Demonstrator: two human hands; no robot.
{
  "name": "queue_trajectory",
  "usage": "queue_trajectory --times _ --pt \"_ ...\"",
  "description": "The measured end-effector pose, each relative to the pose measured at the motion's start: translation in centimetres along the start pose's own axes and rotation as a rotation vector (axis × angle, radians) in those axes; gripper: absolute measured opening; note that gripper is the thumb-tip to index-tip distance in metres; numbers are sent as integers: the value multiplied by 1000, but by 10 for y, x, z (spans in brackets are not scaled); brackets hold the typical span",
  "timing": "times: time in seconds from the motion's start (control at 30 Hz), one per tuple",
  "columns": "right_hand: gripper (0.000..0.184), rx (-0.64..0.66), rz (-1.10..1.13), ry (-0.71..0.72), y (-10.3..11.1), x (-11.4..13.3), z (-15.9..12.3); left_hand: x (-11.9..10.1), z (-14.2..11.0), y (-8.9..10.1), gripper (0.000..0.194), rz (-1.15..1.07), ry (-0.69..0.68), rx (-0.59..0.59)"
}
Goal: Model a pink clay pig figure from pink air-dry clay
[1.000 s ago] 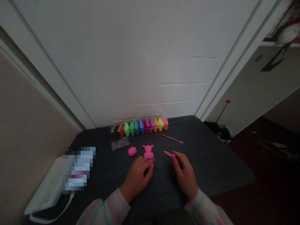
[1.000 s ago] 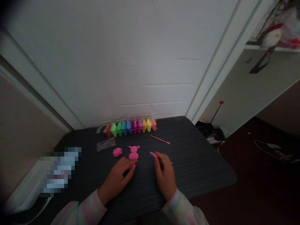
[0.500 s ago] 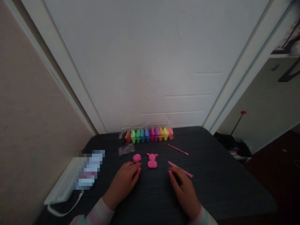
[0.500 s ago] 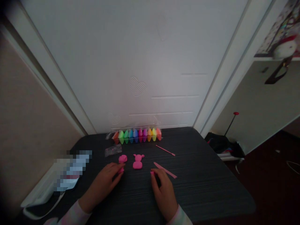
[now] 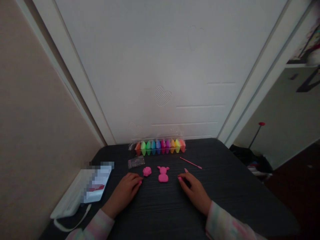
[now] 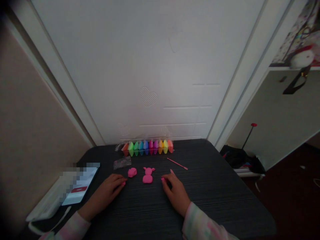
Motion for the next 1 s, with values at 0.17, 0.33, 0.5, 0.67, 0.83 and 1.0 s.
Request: queue_trajectory --times 0.17,0.33,0.5,0.67,0.83,1.0 --pt "13 -33 30 -39 4 -1 10 -4 -3 5 28 3 58 -86" --pt "10 -37 80 -29 1 16 30 -28 16 15 24 -357 187 -153" --pt "11 79 157 54 -21 39 43 -61 50 4 34 -992 322 133" --pt "10 157 247 93 -27 43 35 -69 57 -11 38 -1176 253 324" --pt "7 221 351 97 -17 47 30 -71 47 -27 37 -1496 305 444" --pt "17 345 415 51 -12 48 28 -78 41 -34 38 -1659 352 567"
Point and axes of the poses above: each hand's wrist, its own z-axis towards the middle knuckle, its own y-axis out of the back of the hand, x = y × z, the point moved 2 cm from there along z, towards the middle knuckle, and after that the axes turned 13 degrees about z, right-handed, at the moved point
